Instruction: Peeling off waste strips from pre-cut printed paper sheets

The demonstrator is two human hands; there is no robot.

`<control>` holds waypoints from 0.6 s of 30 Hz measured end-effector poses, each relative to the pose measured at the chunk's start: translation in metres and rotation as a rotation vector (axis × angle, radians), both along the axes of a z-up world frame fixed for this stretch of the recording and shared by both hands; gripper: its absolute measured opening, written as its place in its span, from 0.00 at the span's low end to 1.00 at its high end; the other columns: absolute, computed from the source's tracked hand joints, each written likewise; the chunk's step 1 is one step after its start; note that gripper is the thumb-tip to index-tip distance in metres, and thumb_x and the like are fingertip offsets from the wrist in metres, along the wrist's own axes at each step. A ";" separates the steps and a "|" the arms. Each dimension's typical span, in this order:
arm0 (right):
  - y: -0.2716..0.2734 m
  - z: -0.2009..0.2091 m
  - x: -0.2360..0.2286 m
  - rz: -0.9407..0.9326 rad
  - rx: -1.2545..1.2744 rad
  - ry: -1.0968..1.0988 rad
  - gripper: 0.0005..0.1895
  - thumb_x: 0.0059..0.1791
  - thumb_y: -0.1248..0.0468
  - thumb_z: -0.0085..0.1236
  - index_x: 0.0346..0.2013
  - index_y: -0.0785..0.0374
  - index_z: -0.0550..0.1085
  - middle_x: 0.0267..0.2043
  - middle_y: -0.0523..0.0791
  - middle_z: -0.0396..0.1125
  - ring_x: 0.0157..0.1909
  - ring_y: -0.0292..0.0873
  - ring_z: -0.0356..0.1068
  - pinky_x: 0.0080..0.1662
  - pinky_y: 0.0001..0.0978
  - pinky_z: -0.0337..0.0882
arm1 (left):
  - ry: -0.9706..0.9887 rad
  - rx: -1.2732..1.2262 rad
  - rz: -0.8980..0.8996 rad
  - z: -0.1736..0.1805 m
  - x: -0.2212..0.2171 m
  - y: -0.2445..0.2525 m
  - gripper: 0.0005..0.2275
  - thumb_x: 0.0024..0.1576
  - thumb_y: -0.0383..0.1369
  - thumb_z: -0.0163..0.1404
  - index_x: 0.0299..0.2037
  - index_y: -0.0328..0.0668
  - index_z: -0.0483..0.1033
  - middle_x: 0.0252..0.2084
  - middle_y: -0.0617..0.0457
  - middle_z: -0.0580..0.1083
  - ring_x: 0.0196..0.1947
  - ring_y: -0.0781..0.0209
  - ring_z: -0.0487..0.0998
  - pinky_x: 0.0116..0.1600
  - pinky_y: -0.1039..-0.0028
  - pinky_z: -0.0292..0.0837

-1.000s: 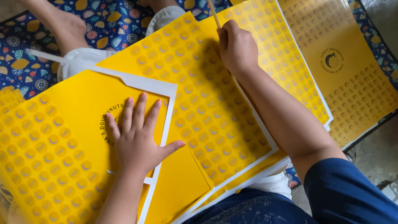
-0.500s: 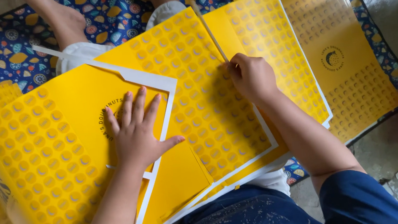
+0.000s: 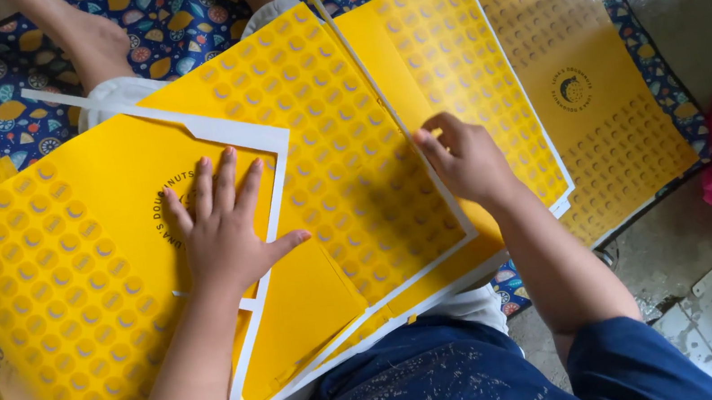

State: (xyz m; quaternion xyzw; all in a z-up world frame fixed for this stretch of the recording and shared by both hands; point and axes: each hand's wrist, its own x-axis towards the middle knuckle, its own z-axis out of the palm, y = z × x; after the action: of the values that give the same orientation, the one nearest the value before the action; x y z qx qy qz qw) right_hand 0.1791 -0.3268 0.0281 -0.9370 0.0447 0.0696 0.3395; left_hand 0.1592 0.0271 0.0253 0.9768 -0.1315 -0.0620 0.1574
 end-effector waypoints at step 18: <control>-0.037 -0.068 -0.048 -0.171 -0.179 -0.279 0.18 0.58 0.50 0.58 0.28 0.56 0.72 0.15 0.47 0.62 0.24 0.58 0.70 0.31 0.45 0.70 | -0.040 -0.010 -0.015 -0.007 -0.002 0.003 0.47 0.44 0.67 0.52 0.75 0.56 0.59 0.79 0.42 0.53 0.80 0.39 0.43 0.70 0.31 0.15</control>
State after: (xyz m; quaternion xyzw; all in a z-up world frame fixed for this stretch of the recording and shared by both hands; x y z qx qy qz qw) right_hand 0.1313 -0.3637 -0.0397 -0.9568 0.0827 -0.0945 0.2622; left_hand 0.1573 0.0296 0.0183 0.9761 -0.1420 -0.0428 0.1590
